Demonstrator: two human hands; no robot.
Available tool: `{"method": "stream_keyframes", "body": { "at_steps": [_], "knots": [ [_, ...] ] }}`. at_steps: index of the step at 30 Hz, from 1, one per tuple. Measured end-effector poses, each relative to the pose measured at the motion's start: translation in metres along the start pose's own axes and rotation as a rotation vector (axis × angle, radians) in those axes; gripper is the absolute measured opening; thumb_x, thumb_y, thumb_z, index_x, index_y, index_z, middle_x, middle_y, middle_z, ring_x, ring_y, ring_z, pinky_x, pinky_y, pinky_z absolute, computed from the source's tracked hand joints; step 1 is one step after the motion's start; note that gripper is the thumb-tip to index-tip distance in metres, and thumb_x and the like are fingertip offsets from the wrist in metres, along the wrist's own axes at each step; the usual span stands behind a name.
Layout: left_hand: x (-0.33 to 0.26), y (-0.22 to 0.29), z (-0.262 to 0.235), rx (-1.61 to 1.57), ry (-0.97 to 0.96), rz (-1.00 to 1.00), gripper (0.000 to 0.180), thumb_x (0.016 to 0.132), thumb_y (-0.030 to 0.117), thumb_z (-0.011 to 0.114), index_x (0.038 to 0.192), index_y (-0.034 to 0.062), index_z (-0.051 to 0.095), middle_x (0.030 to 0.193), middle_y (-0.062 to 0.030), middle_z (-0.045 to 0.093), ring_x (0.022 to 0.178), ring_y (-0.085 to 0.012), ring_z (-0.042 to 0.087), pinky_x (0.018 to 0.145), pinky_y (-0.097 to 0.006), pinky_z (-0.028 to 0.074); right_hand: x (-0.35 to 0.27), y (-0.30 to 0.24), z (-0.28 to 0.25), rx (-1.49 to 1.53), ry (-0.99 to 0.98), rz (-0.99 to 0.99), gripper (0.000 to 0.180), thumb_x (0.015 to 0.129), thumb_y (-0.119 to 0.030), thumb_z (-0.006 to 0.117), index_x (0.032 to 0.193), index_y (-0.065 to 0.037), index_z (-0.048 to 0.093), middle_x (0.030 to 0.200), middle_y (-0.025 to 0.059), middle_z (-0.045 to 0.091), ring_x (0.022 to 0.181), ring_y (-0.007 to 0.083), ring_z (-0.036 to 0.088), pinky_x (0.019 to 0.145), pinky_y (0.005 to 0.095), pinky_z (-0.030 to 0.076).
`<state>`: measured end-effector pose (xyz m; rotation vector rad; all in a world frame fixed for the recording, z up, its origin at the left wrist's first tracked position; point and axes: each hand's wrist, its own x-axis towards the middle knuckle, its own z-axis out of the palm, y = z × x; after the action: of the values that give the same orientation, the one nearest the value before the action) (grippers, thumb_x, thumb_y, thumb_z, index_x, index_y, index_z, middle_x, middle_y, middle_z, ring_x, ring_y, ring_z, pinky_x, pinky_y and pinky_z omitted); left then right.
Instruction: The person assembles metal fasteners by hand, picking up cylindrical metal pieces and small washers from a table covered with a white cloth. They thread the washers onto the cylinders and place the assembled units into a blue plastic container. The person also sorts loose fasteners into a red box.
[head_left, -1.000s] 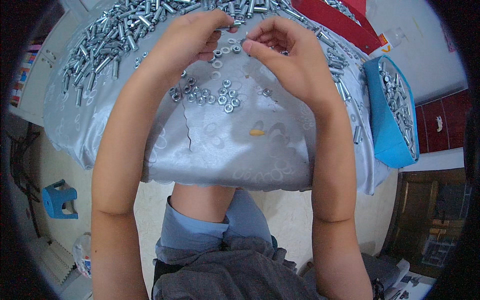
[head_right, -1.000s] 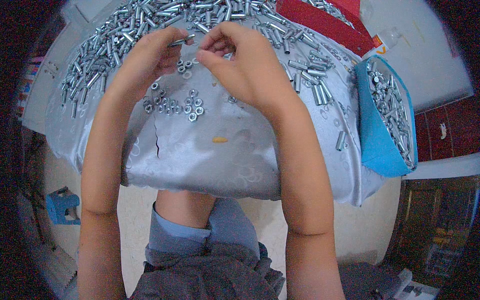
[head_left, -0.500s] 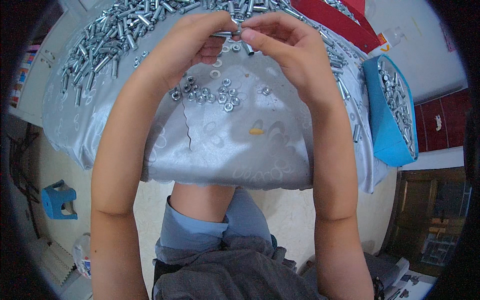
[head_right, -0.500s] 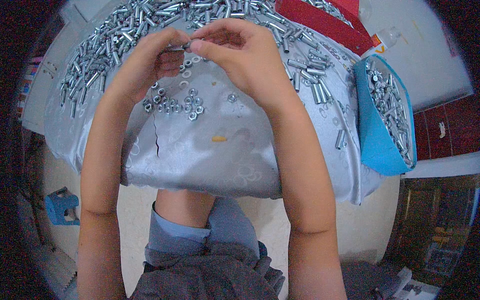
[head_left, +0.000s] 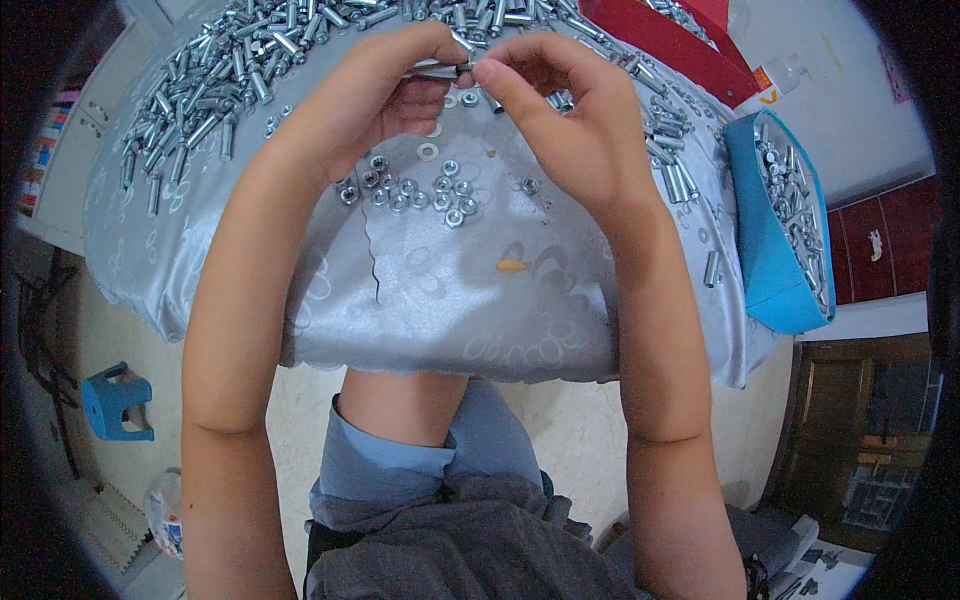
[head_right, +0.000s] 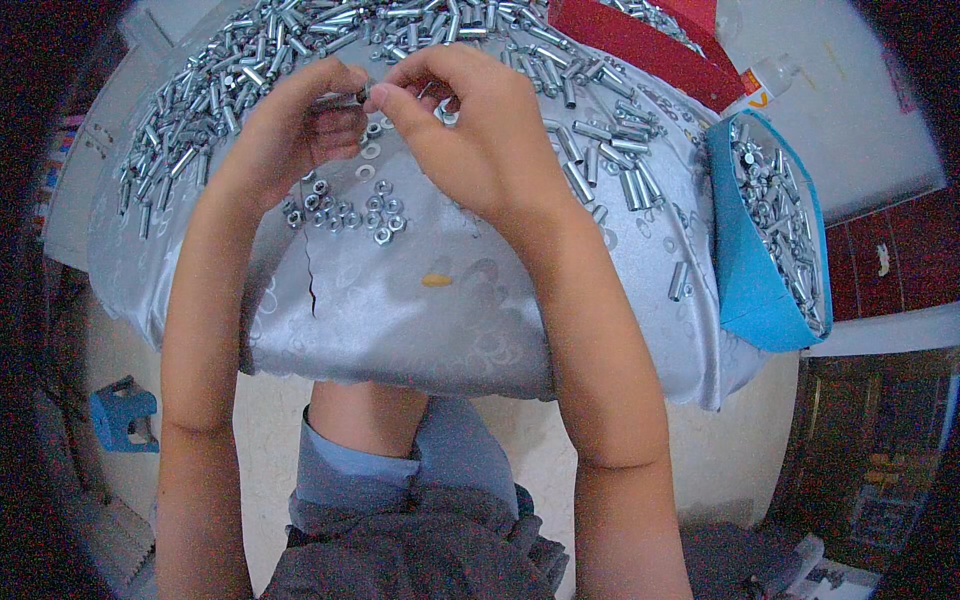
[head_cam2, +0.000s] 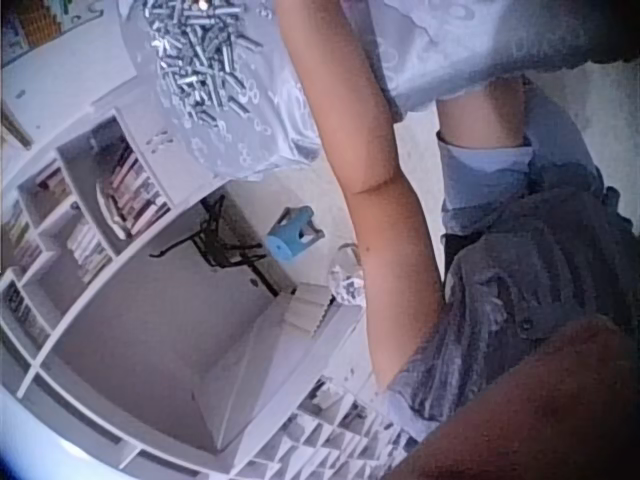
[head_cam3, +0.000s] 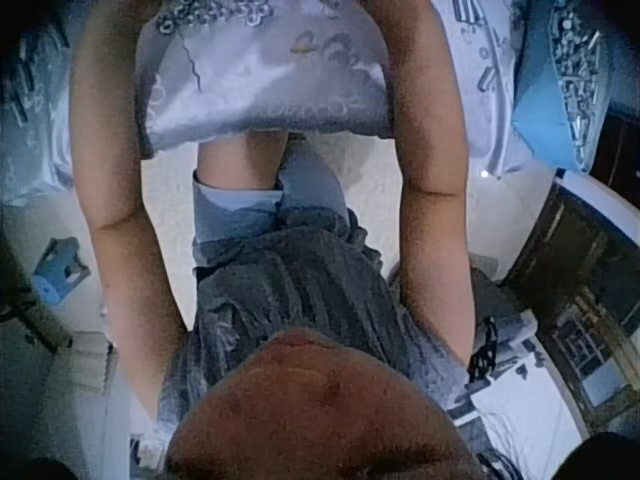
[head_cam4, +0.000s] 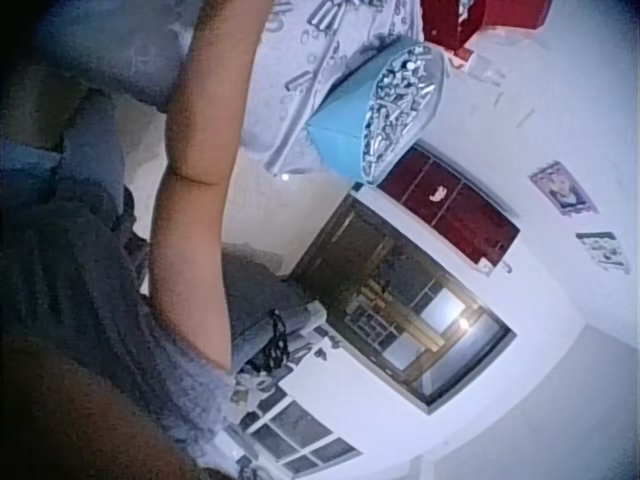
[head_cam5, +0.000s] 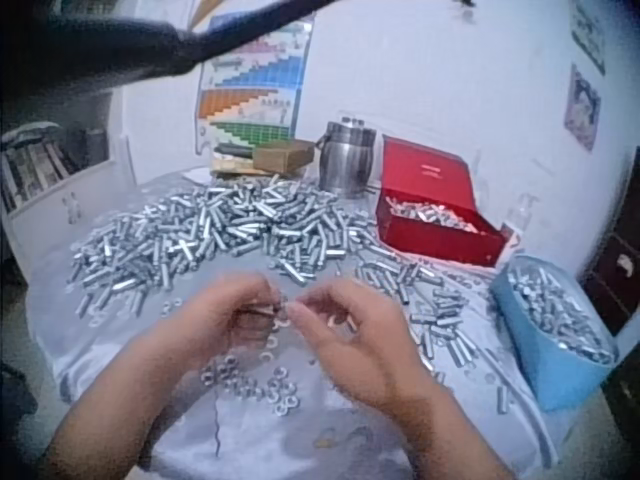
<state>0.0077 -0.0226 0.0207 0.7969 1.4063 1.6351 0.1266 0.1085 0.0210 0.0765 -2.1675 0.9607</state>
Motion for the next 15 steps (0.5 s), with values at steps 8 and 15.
{"method": "stream_keyframes", "body": {
  "at_steps": [8, 15],
  "knots": [
    [-0.0003, -0.0005, -0.0025, -0.039, -0.112, 0.026, 0.021, 0.082, 0.030, 0.048, 0.089, 0.0107, 0.054, 0.074, 0.0014, 0.054, 0.062, -0.0067, 0.047, 0.059, -0.022, 0.042, 0.0004, 0.0012, -0.0007, -0.032, 0.003, -0.050, 0.016, 0.074, -0.015, 0.061, 0.082, -0.001, 0.061, 0.076, 0.0124, 0.059, 0.066, 0.0207, 0.057, 0.061, 0.0283, 0.046],
    [-0.0026, -0.0007, 0.0043, -0.061, -0.064, 0.067, 0.025, 0.084, 0.031, 0.046, 0.091, 0.0083, 0.053, 0.069, 0.0020, 0.047, 0.062, -0.0073, 0.044, 0.059, -0.023, 0.040, 0.0000, 0.0003, -0.0009, -0.042, 0.017, -0.060, 0.016, 0.074, -0.015, 0.060, 0.081, -0.001, 0.062, 0.076, 0.0128, 0.059, 0.066, 0.0217, 0.058, 0.061, 0.0290, 0.046]
  ]
}}
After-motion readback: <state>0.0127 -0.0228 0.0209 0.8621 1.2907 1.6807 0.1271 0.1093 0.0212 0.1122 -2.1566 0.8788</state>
